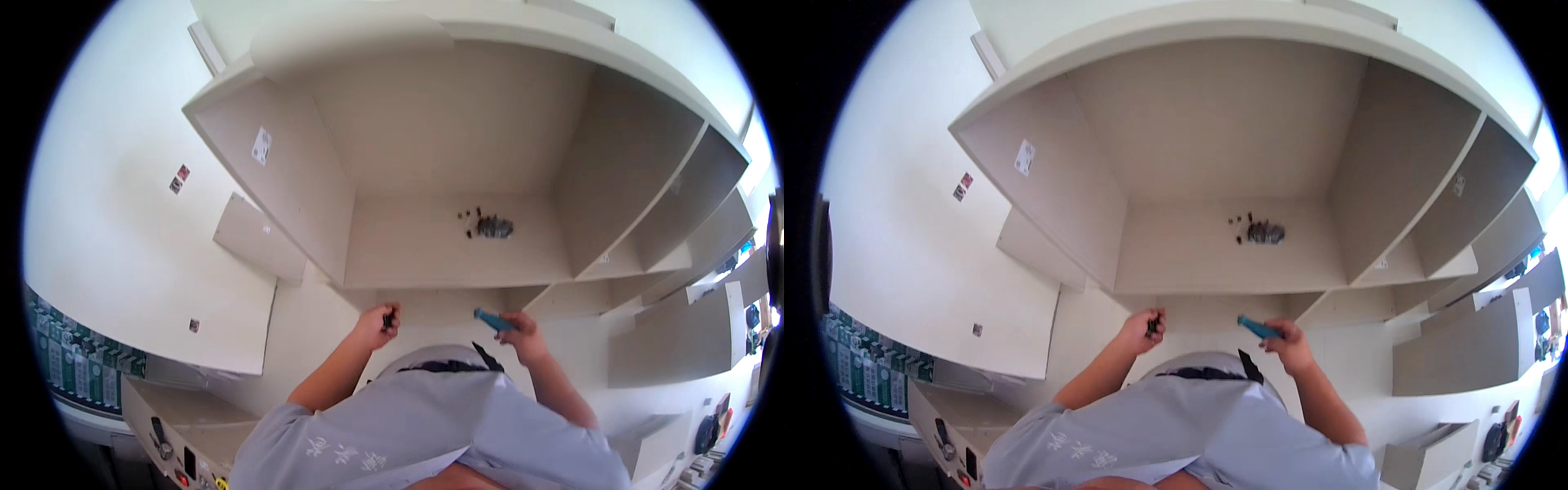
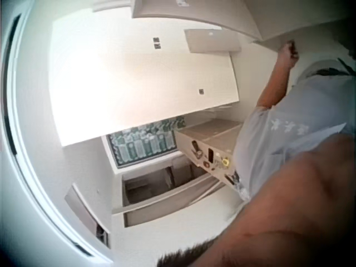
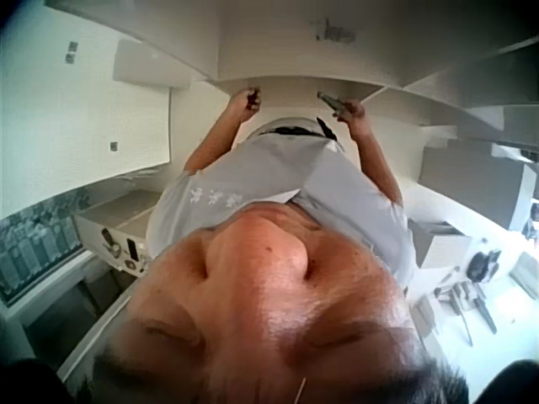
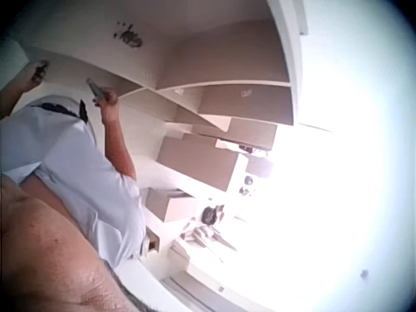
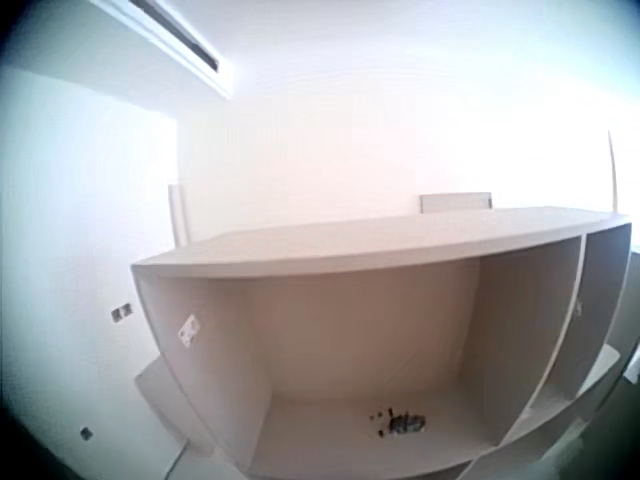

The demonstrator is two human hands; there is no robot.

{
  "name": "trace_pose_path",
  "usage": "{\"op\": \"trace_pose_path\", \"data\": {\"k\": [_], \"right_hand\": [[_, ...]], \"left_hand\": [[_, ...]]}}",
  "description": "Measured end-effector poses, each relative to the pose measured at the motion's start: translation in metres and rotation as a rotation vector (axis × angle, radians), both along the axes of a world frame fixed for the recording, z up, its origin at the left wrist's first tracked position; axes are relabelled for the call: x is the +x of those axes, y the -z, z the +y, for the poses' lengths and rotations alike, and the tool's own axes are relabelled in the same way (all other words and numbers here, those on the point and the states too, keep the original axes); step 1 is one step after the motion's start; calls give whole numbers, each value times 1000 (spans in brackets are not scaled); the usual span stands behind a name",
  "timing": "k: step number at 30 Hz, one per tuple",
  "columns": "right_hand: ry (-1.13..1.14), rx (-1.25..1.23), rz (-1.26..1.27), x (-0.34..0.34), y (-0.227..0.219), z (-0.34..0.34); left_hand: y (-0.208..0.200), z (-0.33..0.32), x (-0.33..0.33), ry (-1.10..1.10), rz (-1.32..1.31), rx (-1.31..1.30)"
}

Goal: The person drives screws into a wooden cabinet using a screwdriver. They pick up a packet of screws and individual screws to place them into pre-drilled holes for assembly.

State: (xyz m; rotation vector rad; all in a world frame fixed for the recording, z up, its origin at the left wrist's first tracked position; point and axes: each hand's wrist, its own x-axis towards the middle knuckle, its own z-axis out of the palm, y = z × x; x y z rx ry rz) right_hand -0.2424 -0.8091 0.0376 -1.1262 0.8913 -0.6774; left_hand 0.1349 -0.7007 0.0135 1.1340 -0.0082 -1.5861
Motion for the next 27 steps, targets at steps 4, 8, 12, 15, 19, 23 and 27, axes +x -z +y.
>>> {"op": "trace_pose_path", "data": {"k": [4, 8, 12, 15, 19, 23, 27], "right_hand": [[88, -63, 12, 13, -5, 7], [149, -78, -87, 40, -17, 14], [56, -202, -135, 62, -50, 5], [-27, -256, -239, 81, -73, -3], [-82, -771, -79, 103, -121, -6], [-167, -1276, 43, 126, -235, 0], [-80, -1516, -185, 149, -322, 2]], "left_hand": [[-11, -21, 3, 140, -57, -57], [-14, -43, 14, 241, 16, -208], [-58, -59, 25, 335, -114, -332], [-85, -55, 43, 311, -218, -405], [-140, -30, 56, 299, -778, -462], [-190, -5, 72, 98, -1359, -744], [-315, 28, 102, 9, -1948, -1083]]}}
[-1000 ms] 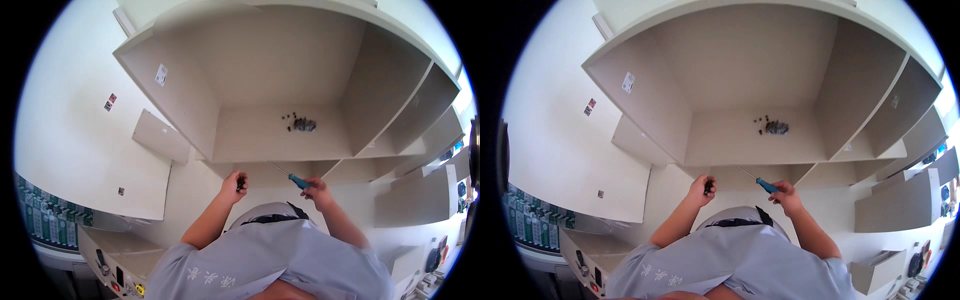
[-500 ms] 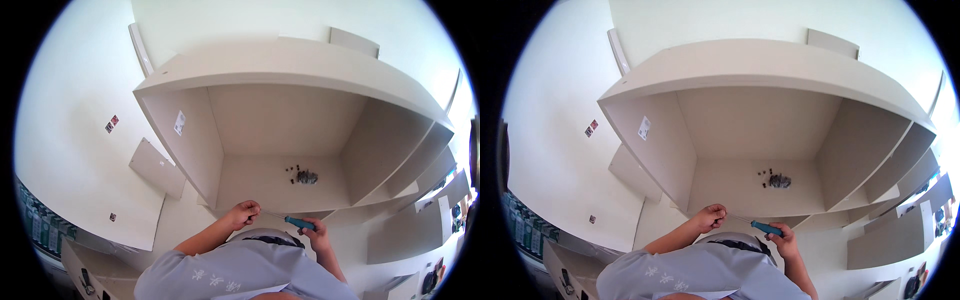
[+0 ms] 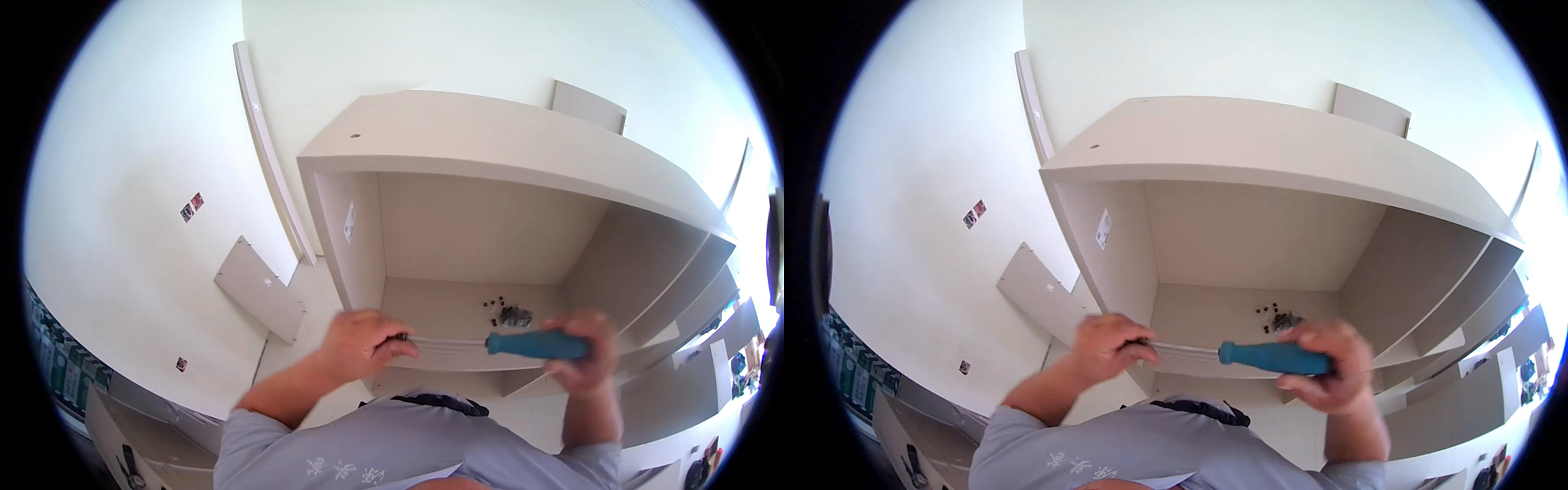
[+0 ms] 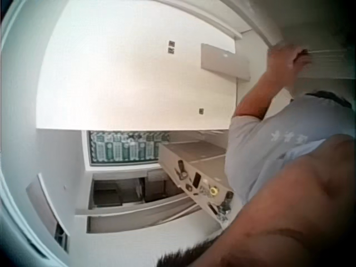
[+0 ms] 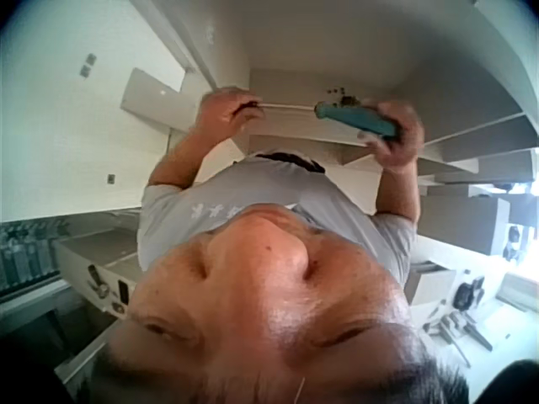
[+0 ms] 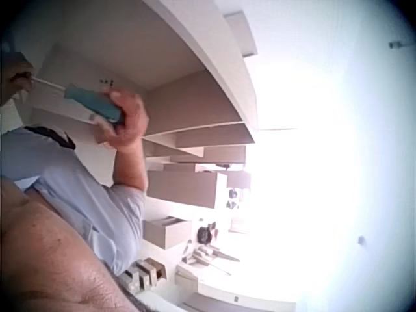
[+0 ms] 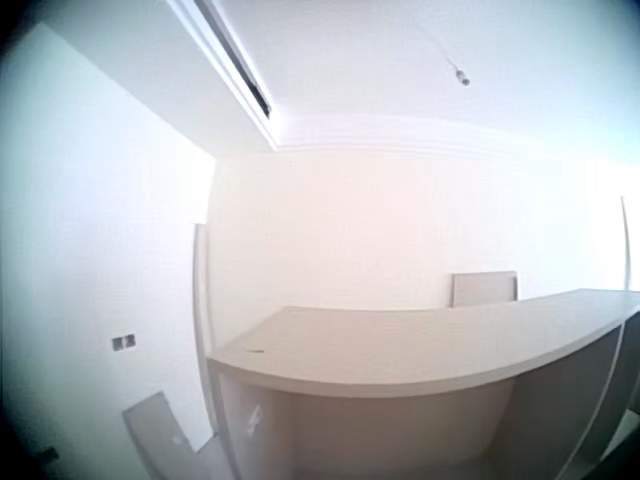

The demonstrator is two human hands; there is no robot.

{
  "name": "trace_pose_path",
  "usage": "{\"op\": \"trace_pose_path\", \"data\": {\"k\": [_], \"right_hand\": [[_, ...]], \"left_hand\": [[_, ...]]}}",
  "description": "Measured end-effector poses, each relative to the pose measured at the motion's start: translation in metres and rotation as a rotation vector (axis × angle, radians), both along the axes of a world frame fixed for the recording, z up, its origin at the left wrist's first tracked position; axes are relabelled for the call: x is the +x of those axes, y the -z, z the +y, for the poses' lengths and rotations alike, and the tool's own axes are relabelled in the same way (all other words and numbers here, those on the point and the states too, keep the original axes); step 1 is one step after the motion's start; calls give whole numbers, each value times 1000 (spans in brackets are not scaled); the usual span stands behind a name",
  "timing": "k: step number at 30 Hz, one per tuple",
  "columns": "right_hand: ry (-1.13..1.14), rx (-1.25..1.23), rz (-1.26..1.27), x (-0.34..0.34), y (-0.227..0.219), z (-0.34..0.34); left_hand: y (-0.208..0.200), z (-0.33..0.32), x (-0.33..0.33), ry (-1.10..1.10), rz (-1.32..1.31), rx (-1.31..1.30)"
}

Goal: The person drives screws into a wooden cabinet using a screwdriver. They pick up a packet of screws and individual screws to place them into pre-drilled holes for assembly.

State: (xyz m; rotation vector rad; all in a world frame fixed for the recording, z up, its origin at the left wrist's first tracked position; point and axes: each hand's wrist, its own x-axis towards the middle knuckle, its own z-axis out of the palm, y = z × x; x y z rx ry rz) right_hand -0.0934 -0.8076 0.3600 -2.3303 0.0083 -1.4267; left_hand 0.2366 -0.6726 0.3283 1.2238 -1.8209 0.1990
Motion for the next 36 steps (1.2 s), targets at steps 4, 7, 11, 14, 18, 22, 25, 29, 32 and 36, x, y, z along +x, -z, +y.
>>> {"op": "trace_pose_path", "data": {"k": [4, 7, 11, 14, 18, 22, 25, 29, 32, 36], "right_hand": [[117, -185, -354, 38, -134, -6], [230, -165, -329, 97, -248, 3], [139, -71, -29, 174, -316, 20], [51, 16, 160, 211, -322, 12], [166, -70, 305, 228, -326, 6], [343, -96, 310, 249, -333, 1], [366, -102, 256, 267, -329, -4], [456, -269, 411, 273, -328, 3], [788, -335, 325, 291, -323, -6], [7, 92, 252, 280, -319, -24]], "left_hand": [[-130, 5, 27, -136, -420, -197], [-215, -11, 47, -198, -279, -146], [-260, -50, 81, -201, -24, 258], [-246, -71, 102, -137, -5, 360], [-247, -74, 105, -125, 53, 425], [-249, -88, 102, -93, -41, 443], [-246, -86, 103, -108, -62, 428], [-239, -87, 109, -57, 87, 401], [-236, -92, 114, 11, 146, 392], [-237, -91, 110, 15, 153, 402]]}}
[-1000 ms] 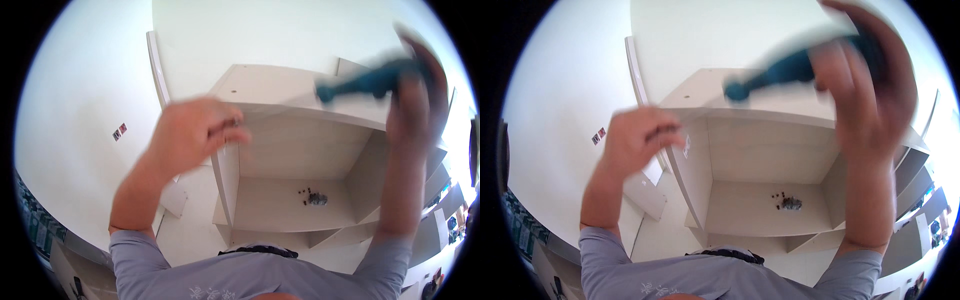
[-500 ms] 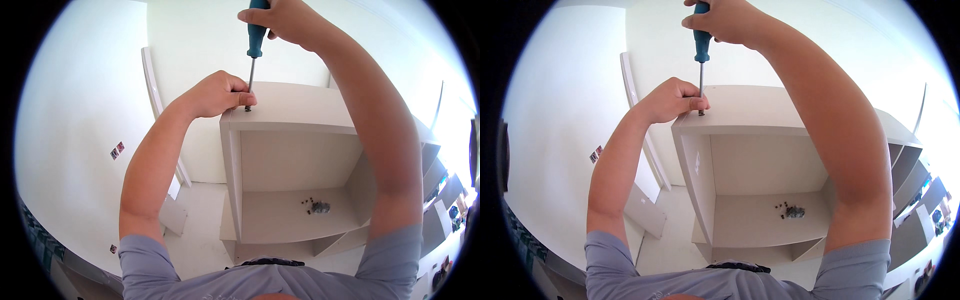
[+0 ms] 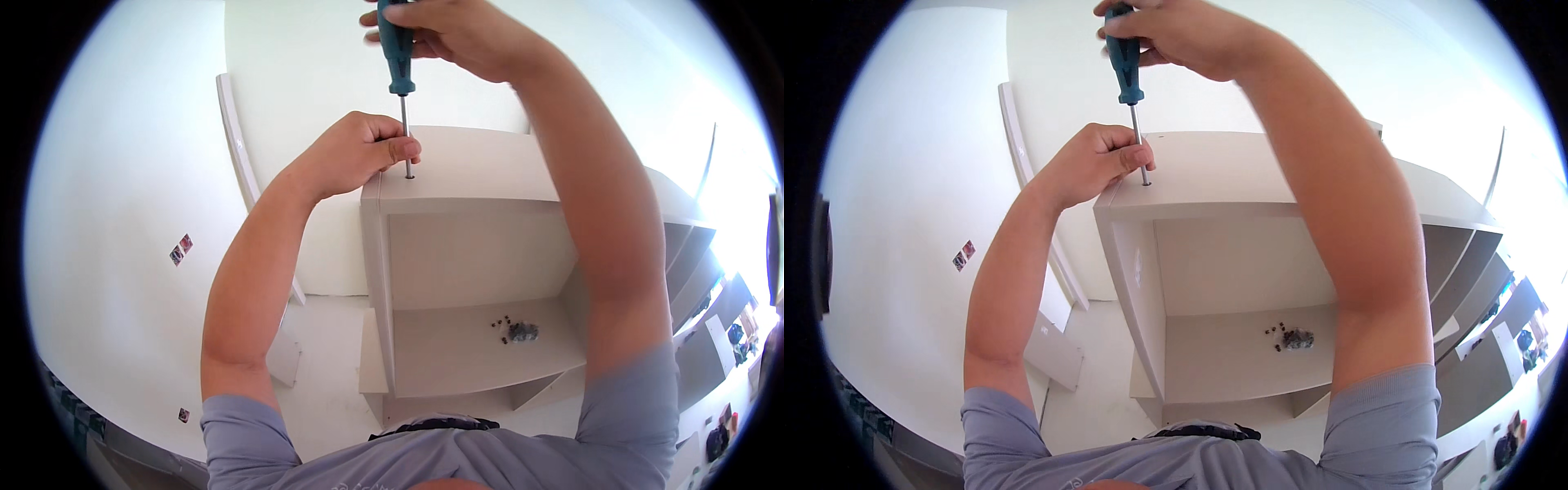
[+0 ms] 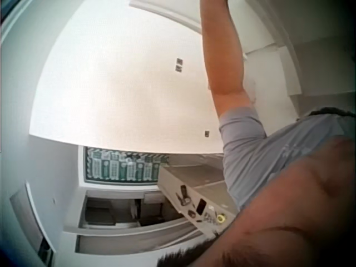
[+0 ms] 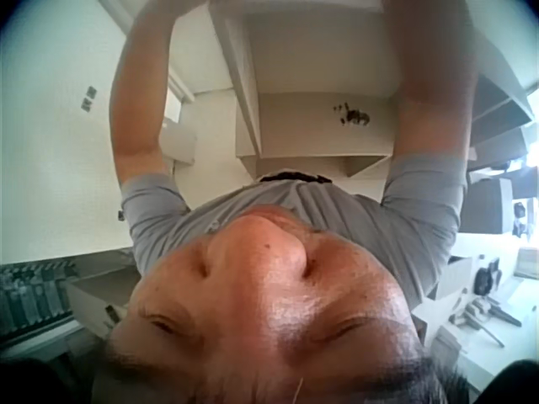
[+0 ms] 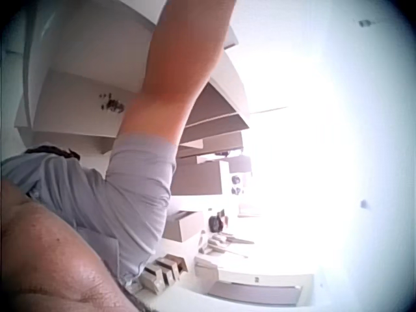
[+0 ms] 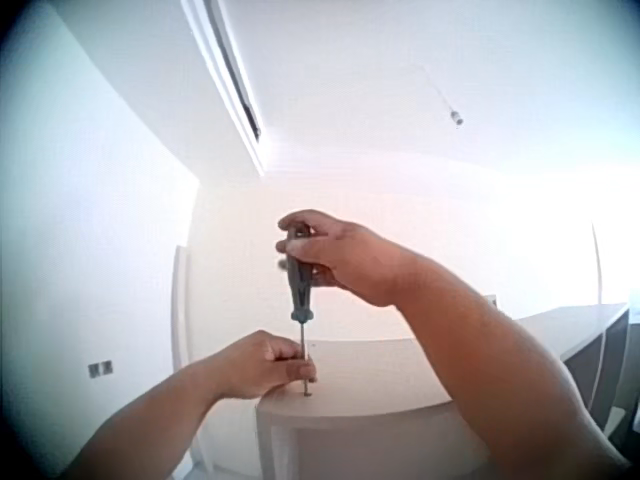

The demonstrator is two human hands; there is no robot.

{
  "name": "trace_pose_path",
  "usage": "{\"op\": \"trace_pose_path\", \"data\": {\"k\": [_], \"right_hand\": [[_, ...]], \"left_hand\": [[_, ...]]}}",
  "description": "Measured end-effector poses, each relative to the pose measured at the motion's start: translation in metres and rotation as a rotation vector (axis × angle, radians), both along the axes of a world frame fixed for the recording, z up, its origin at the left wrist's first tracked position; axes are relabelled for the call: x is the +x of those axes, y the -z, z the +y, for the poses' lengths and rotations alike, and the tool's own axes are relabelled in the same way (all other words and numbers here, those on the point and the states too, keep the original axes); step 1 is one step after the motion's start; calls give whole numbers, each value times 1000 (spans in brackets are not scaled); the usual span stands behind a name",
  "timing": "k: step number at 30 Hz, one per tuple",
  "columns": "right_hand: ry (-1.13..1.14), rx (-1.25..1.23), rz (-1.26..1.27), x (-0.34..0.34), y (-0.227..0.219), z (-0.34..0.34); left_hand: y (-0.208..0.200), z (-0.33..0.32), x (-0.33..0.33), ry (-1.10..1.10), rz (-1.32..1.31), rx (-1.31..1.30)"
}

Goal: The person drives screws into a wooden cabinet using a screwdriver. They pick up a packet of screws and individual screws to place them into pre-drilled holes for assembly.

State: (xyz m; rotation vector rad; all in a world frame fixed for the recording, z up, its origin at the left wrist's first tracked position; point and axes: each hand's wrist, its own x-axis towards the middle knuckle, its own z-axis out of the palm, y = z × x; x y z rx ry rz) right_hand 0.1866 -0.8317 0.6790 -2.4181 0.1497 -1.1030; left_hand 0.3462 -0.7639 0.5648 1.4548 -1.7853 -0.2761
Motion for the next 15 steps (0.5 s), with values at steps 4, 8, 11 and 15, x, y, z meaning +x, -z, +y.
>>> {"op": "trace_pose_path", "data": {"k": [4, 8, 11, 15], "right_hand": [[462, -245, 83, -14, 1, 31], [404, -458, -169, 3, 10, 9], [-432, 124, -144, 32, -4, -25], [-770, 535, -31, 48, 0, -34]], "left_hand": [[10, -3, 8, 10, 9, -75], [10, -1, 4, -8, -39, -62], [9, -4, 3, 11, -44, -92], [10, -1, 8, 45, -13, -121]]}}
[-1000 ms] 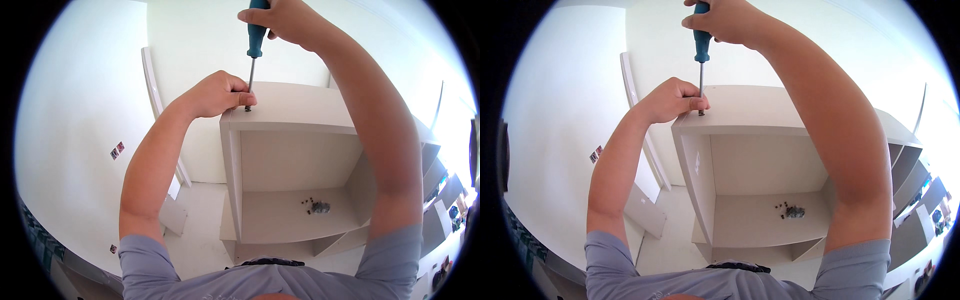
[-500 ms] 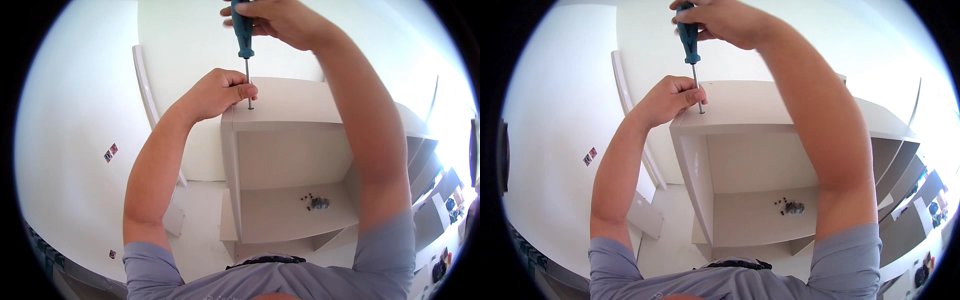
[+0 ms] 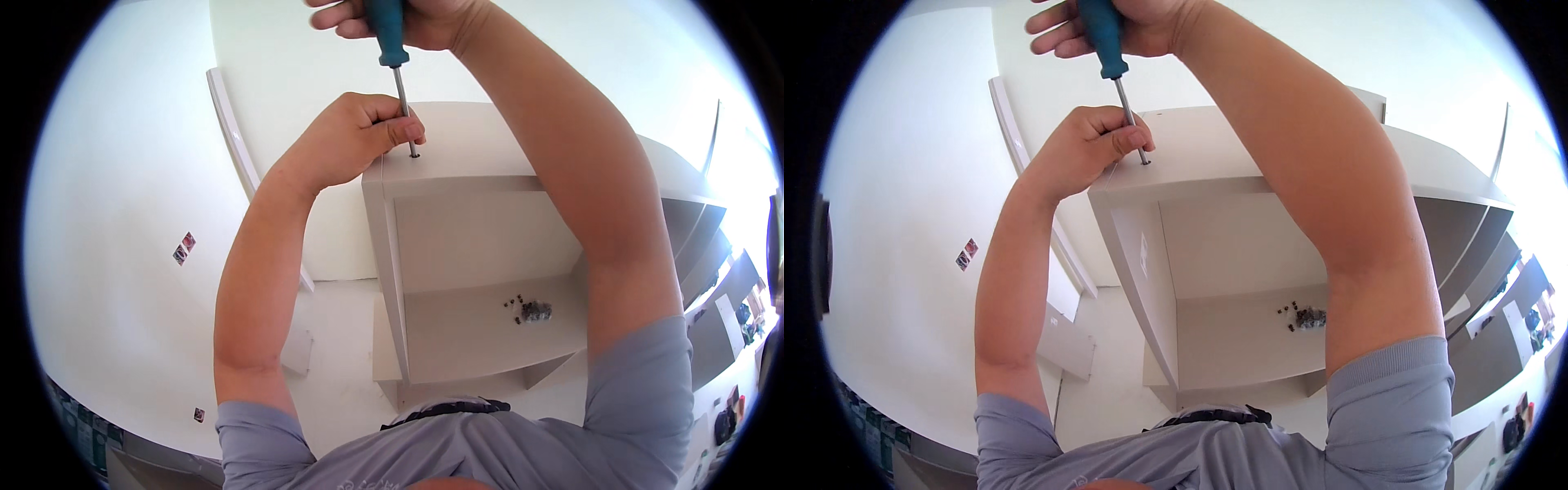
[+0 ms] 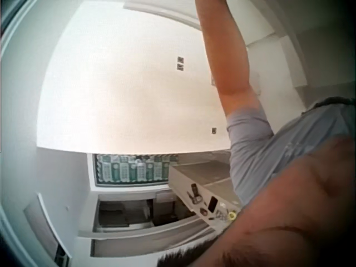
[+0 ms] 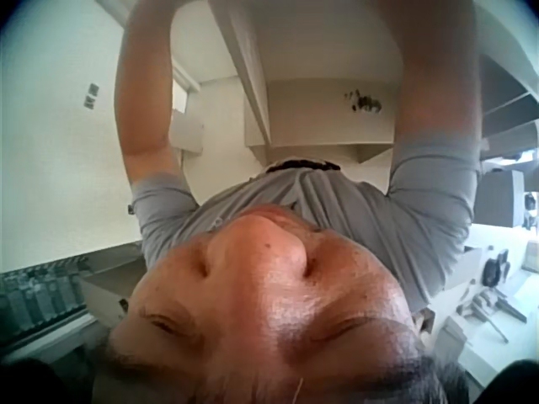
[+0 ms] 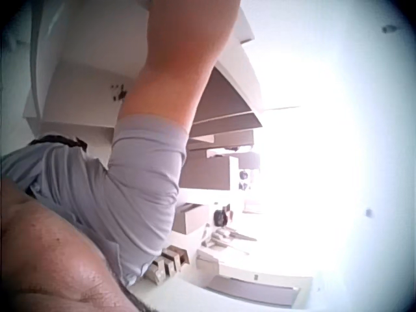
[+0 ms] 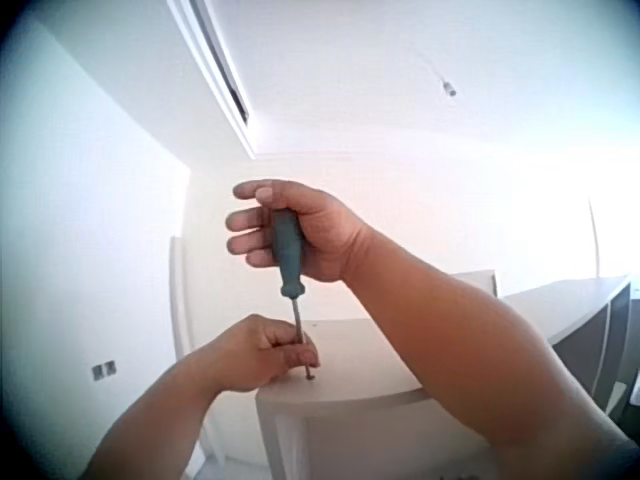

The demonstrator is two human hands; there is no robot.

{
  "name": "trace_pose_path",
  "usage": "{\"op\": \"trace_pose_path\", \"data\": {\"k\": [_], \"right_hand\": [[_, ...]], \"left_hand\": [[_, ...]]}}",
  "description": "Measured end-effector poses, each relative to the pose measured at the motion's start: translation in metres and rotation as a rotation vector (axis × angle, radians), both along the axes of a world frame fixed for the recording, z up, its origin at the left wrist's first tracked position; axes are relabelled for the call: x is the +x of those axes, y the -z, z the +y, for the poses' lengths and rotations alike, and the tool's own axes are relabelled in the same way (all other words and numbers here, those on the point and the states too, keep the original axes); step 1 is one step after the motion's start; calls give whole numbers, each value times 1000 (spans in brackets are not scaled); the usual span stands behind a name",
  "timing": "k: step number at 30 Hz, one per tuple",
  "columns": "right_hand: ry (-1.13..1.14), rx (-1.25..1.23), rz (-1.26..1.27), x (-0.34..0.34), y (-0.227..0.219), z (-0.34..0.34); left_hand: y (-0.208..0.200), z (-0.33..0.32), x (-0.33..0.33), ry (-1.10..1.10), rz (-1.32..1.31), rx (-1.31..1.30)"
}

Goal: The person drives screws into a wooden cabinet using a screwdriver. They pick up a packet of screws and individual screws to place them into pre-drilled holes for assembly.

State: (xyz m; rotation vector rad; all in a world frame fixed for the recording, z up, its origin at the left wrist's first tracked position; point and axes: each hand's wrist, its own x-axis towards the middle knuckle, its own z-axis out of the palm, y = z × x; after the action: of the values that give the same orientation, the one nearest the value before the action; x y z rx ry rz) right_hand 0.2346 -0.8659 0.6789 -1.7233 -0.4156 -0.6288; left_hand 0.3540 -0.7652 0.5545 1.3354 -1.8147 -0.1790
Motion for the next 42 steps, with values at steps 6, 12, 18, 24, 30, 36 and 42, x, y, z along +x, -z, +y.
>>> {"op": "trace_pose_path", "data": {"k": [6, 12, 18, 24, 30, 36, 42], "right_hand": [[592, -12, -156, 7, 15, 17], [962, -24, -324, -19, 20, 34], [900, -62, -336, 5, 20, 35], [863, -209, -357, -2, 24, 27], [36, 168, -250, -10, 23, -2], [-63, 65, -123, -12, 17, -13], [374, 123, -188, 0, 18, 20]], "left_hand": [[22, -15, 4, 41, 300, -141], [157, -93, 72, 242, 1570, -131], [456, -67, 159, -478, 2190, 197], [557, -6, 144, -364, 2217, 386], [532, -3, 129, -189, 2134, 334], [488, -27, 105, -136, 2095, 387], [531, -62, 121, -168, 2031, 454]]}}
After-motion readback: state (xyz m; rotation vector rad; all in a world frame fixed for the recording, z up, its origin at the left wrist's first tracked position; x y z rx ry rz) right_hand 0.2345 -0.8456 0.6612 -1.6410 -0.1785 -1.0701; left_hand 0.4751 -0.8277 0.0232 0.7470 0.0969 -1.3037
